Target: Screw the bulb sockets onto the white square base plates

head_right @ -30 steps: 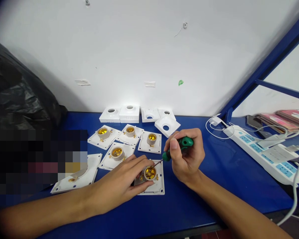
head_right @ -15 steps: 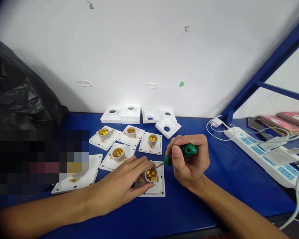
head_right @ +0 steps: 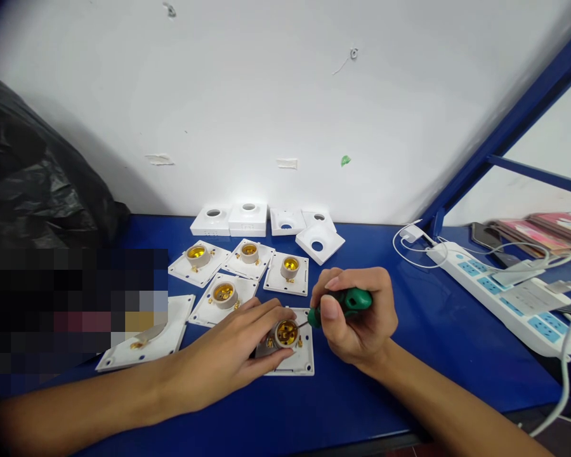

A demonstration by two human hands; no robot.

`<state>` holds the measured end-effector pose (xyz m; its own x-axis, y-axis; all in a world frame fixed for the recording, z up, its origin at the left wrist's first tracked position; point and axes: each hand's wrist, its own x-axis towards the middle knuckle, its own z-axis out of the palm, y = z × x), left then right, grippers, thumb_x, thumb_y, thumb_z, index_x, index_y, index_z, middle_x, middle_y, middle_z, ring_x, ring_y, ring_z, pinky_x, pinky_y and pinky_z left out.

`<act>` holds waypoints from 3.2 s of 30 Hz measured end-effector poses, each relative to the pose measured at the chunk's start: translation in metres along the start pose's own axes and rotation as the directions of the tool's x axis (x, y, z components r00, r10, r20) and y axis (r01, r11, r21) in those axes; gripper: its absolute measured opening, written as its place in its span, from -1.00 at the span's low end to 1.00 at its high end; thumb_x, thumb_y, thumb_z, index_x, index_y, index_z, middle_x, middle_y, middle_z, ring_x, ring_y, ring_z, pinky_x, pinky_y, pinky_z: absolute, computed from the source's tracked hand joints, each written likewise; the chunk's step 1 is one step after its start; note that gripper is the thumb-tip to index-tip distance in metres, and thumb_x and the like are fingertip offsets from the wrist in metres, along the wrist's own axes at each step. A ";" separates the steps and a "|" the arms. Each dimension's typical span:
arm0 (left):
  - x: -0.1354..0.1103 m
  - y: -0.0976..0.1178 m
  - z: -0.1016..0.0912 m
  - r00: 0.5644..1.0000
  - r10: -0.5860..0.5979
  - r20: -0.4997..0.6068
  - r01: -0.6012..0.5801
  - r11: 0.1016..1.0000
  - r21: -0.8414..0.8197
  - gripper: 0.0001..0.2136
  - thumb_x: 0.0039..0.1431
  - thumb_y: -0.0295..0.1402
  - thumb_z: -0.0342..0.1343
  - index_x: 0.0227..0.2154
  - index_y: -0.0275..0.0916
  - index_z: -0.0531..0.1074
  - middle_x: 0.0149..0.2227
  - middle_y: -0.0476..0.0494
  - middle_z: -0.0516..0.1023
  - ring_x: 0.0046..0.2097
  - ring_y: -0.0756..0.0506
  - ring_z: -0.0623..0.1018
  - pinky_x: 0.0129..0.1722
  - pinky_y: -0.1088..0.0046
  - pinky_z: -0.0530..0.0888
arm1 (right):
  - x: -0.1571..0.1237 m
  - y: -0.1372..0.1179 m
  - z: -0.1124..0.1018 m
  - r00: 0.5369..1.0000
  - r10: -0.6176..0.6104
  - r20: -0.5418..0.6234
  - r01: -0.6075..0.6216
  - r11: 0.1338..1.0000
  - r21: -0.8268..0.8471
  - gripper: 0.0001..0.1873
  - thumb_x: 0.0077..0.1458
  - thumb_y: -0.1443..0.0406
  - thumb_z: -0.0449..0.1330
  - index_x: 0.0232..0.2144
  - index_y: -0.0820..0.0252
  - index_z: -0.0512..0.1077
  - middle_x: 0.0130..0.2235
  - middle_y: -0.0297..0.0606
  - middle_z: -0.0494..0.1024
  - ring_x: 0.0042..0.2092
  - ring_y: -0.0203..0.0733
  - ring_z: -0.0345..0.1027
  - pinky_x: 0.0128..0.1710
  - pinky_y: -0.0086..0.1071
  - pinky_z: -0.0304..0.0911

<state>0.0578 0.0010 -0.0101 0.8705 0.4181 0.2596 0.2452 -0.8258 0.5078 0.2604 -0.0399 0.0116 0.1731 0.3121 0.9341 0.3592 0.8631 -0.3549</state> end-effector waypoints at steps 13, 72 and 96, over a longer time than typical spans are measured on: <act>0.000 0.001 0.000 1.000 0.003 0.011 -0.003 1.000 0.001 -0.69 0.41 -0.23 0.20 0.10 -0.19 0.35 -0.05 -0.11 0.54 -0.05 -0.25 0.53 -0.03 0.13 0.54 | 0.001 -0.001 0.000 1.000 0.010 0.007 -0.010 1.000 0.005 -0.90 0.28 0.35 0.26 -0.15 0.21 0.43 -0.41 -0.43 0.36 -0.59 -0.30 0.41 -0.69 -0.34 0.20; 0.000 0.003 -0.001 1.000 -0.006 0.001 0.006 1.000 -0.013 -0.70 0.42 -0.23 0.18 0.12 -0.16 0.36 -0.05 -0.14 0.56 -0.02 -0.25 0.57 0.03 0.14 0.52 | 0.001 0.002 -0.004 0.988 -0.115 0.099 0.121 0.991 -0.056 -0.79 0.25 0.29 0.30 -0.07 0.17 0.44 -0.49 -0.42 0.41 -0.61 -0.24 0.35 -0.71 -0.31 0.15; 0.004 0.009 -0.010 1.000 0.011 0.028 -0.010 0.999 -0.052 -0.84 0.55 -0.32 -0.07 0.02 -0.18 0.37 -0.12 -0.06 0.52 -0.13 -0.16 0.55 0.00 0.20 0.45 | 0.011 -0.002 0.003 0.995 -0.009 -0.104 0.012 0.999 0.032 -0.87 0.26 0.24 0.27 -0.17 0.12 0.45 -0.50 -0.51 0.38 -0.64 -0.26 0.36 -0.74 -0.34 0.19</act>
<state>0.0589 -0.0011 0.0033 0.8848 0.3981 0.2422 0.2141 -0.8090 0.5475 0.2590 -0.0374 0.0225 0.2645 0.2615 0.9283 0.3318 0.8791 -0.3422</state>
